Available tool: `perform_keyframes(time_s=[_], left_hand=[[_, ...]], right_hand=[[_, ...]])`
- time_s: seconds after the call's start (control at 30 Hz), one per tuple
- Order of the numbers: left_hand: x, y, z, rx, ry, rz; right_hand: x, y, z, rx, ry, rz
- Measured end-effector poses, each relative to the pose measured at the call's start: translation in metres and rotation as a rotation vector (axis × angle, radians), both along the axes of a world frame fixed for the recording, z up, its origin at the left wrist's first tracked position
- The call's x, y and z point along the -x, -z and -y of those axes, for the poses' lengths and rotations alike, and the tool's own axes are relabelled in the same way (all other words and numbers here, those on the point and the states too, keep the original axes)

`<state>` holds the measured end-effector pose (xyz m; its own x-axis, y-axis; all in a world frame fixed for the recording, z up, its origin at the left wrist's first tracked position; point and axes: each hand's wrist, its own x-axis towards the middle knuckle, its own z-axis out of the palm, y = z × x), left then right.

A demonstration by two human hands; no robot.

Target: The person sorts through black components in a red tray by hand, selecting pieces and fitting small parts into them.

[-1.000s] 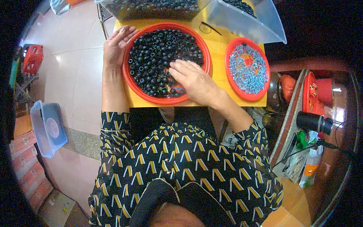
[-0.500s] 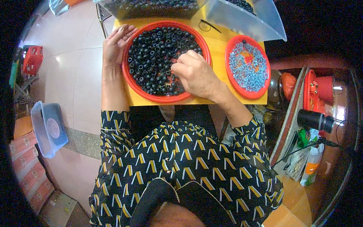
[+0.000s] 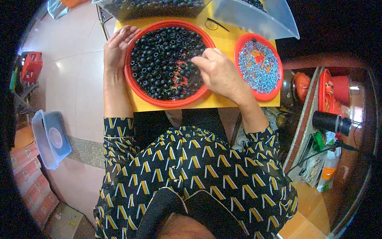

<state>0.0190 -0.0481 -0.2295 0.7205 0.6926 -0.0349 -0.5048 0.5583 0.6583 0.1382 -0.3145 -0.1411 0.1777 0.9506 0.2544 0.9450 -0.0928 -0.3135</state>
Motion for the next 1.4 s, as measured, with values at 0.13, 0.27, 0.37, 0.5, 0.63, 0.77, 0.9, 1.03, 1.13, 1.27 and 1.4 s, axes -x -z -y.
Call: perform_keyframes(time_s=[0.13,0.27,0.37,0.5,0.63,0.77,0.9,1.03,1.13,1.27,1.4], left_hand=[[-0.001,-0.002,0.001,-0.003,-0.007,-0.001],[-0.001,-0.002,0.0,-0.013,0.006,-0.006],[-0.001,0.001,-0.001,-0.011,0.004,-0.018],[0.0,-0.002,0.002,-0.008,0.005,-0.023],[-0.002,-0.002,0.002,-0.003,0.019,-0.019],[-0.001,0.0,-0.002,-0.003,0.022,-0.023],[0.009,0.003,-0.003,0.0,0.0,-0.032],[-0.005,-0.002,-0.001,-0.01,0.041,-0.016],[-0.011,-0.002,-0.002,-0.006,0.05,-0.003],[0.005,0.003,0.0,0.019,-0.008,-0.049],[0.001,-0.003,0.001,0.001,0.009,-0.022]], right_hand=[[-0.006,-0.002,0.007,-0.029,0.069,-0.01],[-0.004,0.003,0.004,-0.021,0.024,-0.029],[-0.002,0.013,0.0,0.047,-0.05,-0.036],[0.001,0.023,-0.007,0.187,-0.033,0.041],[0.002,0.027,-0.011,0.223,-0.004,0.062],[-0.004,0.012,-0.013,0.087,-0.058,0.0],[-0.046,-0.045,-0.023,-0.292,-0.019,0.116],[-0.097,-0.103,-0.023,-0.448,0.105,0.294],[-0.097,-0.099,-0.023,-0.483,0.289,0.157],[-0.041,-0.03,-0.027,-0.218,-0.121,0.077],[0.003,0.006,-0.016,-0.048,-0.302,-0.061]])
